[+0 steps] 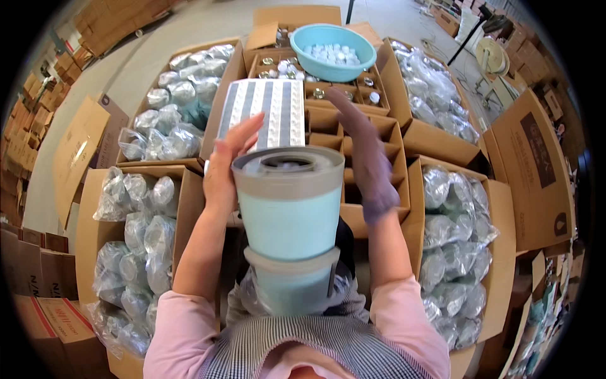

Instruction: The person unpacks plastic-wrapped cylindrical containers, removes labels, and assembles them by inserting inner metal liners and screwing on lids. The person handles multiple containers one at a time, placing the finished units into a cardboard box.

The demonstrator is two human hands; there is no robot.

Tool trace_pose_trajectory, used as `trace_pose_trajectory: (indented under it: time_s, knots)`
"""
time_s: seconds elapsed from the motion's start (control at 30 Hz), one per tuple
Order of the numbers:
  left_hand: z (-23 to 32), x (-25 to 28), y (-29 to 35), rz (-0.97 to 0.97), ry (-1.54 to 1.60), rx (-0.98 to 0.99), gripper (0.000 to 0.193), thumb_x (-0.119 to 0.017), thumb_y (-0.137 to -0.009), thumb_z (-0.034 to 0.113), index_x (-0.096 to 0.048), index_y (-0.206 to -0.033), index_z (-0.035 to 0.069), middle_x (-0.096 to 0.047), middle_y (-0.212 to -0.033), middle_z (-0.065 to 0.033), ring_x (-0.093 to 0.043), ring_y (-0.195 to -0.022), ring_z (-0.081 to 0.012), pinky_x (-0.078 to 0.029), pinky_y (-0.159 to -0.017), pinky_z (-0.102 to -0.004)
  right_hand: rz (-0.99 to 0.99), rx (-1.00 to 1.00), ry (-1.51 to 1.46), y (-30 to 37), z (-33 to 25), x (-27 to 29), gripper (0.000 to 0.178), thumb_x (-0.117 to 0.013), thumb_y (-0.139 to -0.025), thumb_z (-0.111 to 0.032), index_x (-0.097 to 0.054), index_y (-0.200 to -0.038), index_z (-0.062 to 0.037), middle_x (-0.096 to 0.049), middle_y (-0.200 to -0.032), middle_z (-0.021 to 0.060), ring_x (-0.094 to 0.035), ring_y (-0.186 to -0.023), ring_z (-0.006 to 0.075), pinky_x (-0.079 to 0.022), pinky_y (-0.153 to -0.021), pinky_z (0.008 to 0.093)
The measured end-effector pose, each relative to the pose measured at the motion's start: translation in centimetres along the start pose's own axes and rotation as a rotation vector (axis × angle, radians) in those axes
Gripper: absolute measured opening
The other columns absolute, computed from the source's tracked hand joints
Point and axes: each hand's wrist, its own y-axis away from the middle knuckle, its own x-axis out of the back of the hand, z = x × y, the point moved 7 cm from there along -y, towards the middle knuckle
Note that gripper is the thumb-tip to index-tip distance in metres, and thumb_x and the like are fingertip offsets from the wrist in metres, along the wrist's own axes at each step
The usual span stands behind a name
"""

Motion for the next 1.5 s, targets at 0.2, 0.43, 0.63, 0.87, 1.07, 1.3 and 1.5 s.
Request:
trace_pose_trajectory:
  time_s: [0.2,0.43,0.63,0.87,1.07,1.3,1.5]
  knots:
    - [0.3,-0.3,0.3,-0.389,0.062,-0.211,0.084,-0.024,-0.099,0.065,-0.065,-0.121,-0.004,-0.054,-0.134,-0.0229,-0.050,-0.129,-0.0339,-0.039,-0.108,-0.0419,-0.265,0.111,-0.055,-0.1,-6.3,-2.2,0.059,-0.068,-0.081,-0.017,-0.053,-0.136,0.0002,-0.055,-0.137,0.0191,-0.050,-0.131,0.0310,-0.036,-0.111,0.0383]
    - [4.7,-2.5,1.2,-0.365,-0.274,-0.258,0.037,-0.067,-0.090,0.040,-0.075,-0.096,0.004,-0.069,-0.104,-0.0132,-0.057,-0.116,-0.0286,-0.036,-0.107,-0.0468,-0.553,-0.067,-0.068,-0.1,-0.8,-1.9,0.060,-0.066,-0.083,-0.043,-0.065,-0.121,0.0034,-0.063,-0.128,0.0197,-0.060,-0.119,0.0337,-0.045,-0.102,0.0396]
    - [-2.1,-0.2,-0.3,-0.181,0.417,-0.258,0.037,-0.067,-0.090,0.040,-0.073,-0.074,0.006,-0.072,-0.096,-0.0152,-0.047,-0.129,-0.0405,-0.023,-0.115,-0.0533,-0.472,-0.205,0.562,-1.3,-6.4,-3.7,0.039,-0.058,-0.092,-0.043,-0.072,-0.107,-0.0094,-0.070,-0.085,0.0156,-0.069,-0.071,0.0276,-0.053,-0.065,0.0347]
    - [-5.1,-4.5,4.9,-0.304,0.601,0.284,0.043,-0.062,-0.093,0.043,-0.071,-0.071,0.006,-0.069,-0.092,-0.0152,-0.041,-0.124,-0.0373,-0.020,-0.109,-0.0510,-0.520,0.157,0.572,0.3,-11.2,-2.8,0.053,-0.076,-0.078,-0.035,-0.068,-0.113,0.0032,-0.069,-0.101,0.0239,-0.066,-0.099,0.0368,-0.052,-0.089,0.0397]
    - [-8.7,-7.7,10.5,-0.320,0.698,0.614,0.047,-0.060,-0.094,0.045,-0.068,-0.068,0.006,-0.066,-0.086,-0.0125,-0.042,-0.113,-0.0322,-0.022,-0.100,-0.0471,-0.632,0.129,0.386,2.0,-12.9,-2.8,0.057,-0.074,-0.080,-0.034,-0.062,-0.122,0.0030,-0.063,-0.122,0.0244,-0.062,-0.111,0.0377,-0.049,-0.096,0.0415]
    - [-7.9,-8.7,11.6,-0.380,0.731,0.648,0.052,-0.058,-0.094,0.048,-0.066,-0.064,0.006,-0.063,-0.078,-0.0093,-0.042,-0.100,-0.0264,-0.024,-0.089,-0.0426,-1.139,0.273,0.342,2.7,-17.3,-0.2,0.072,-0.077,-0.079,-0.037,-0.054,-0.135,0.0013,-0.053,-0.139,0.0226,-0.048,-0.130,0.0396,-0.035,-0.109,0.0471]
    - [-6.8,-11.7,12.6,-0.463,0.811,0.675,0.057,-0.056,-0.095,0.051,-0.063,-0.061,0.006,-0.060,-0.072,-0.0067,-0.042,-0.088,-0.0213,-0.026,-0.080,-0.0387,-1.214,0.339,0.215,0.9,-17.6,-2.8,0.028,-0.073,-0.084,-0.017,-0.070,-0.110,-0.0079,-0.067,-0.112,0.0133,-0.062,-0.097,0.0259,-0.044,-0.085,0.0373]
